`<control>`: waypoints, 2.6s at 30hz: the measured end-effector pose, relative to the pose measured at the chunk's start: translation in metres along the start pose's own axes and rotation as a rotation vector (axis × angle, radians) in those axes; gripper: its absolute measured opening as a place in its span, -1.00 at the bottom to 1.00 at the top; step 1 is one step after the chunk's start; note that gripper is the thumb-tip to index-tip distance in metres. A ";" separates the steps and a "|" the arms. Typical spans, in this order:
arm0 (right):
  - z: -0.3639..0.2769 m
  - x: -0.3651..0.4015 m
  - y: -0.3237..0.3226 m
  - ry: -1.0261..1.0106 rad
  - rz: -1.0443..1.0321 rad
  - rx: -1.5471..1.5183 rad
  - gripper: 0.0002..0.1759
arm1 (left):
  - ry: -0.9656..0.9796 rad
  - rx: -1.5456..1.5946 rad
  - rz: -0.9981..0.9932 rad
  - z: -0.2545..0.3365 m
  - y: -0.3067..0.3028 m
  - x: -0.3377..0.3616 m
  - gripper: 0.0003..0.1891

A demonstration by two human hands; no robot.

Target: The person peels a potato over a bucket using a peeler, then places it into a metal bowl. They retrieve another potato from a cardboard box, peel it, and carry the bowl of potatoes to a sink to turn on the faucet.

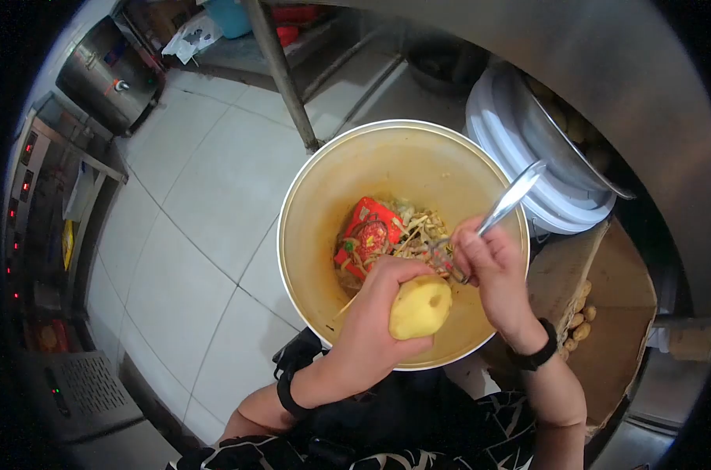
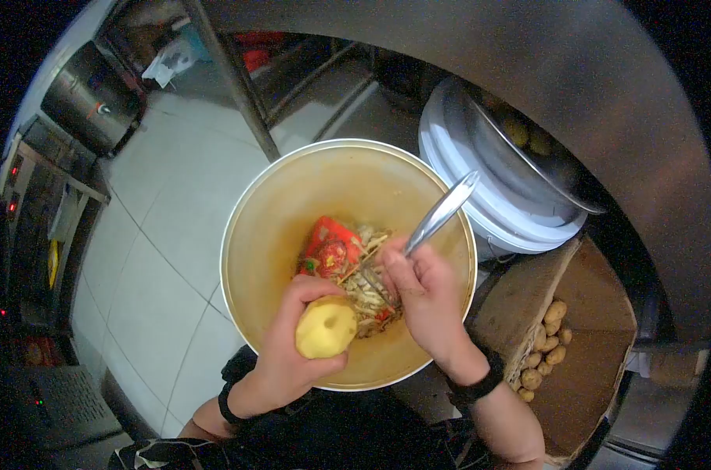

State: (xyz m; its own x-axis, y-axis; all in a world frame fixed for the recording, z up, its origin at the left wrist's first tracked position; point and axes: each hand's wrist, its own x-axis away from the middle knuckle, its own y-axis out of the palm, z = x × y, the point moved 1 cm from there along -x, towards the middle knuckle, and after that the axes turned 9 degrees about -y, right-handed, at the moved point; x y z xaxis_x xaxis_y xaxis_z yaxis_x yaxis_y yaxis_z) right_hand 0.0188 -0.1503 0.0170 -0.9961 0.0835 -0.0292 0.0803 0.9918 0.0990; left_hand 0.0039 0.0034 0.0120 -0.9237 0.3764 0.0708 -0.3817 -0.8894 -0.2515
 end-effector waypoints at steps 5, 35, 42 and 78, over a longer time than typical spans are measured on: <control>-0.020 0.005 -0.008 -0.116 0.001 0.028 -0.85 | -0.042 0.069 -0.073 -0.009 -0.004 -0.007 -0.55; -0.033 0.012 -0.002 -0.318 0.015 -0.169 -0.83 | -0.602 1.210 -0.487 -0.002 -0.007 -0.003 -0.48; -0.020 0.013 0.007 -0.183 -0.094 -0.076 -0.85 | -0.668 1.263 -0.522 -0.006 -0.007 -0.001 -0.48; -0.059 0.031 -0.026 -0.644 0.015 0.493 -0.31 | 0.396 -0.157 0.127 0.073 -0.006 -0.001 -0.62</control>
State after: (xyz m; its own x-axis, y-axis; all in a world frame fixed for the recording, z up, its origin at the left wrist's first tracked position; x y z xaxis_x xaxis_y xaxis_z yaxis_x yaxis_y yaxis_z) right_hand -0.0161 -0.1795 0.0721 -0.7898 -0.0125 -0.6132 0.2505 0.9061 -0.3410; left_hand 0.0047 -0.0111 0.0842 -0.8679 0.3641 -0.3380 -0.2282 -0.8965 -0.3797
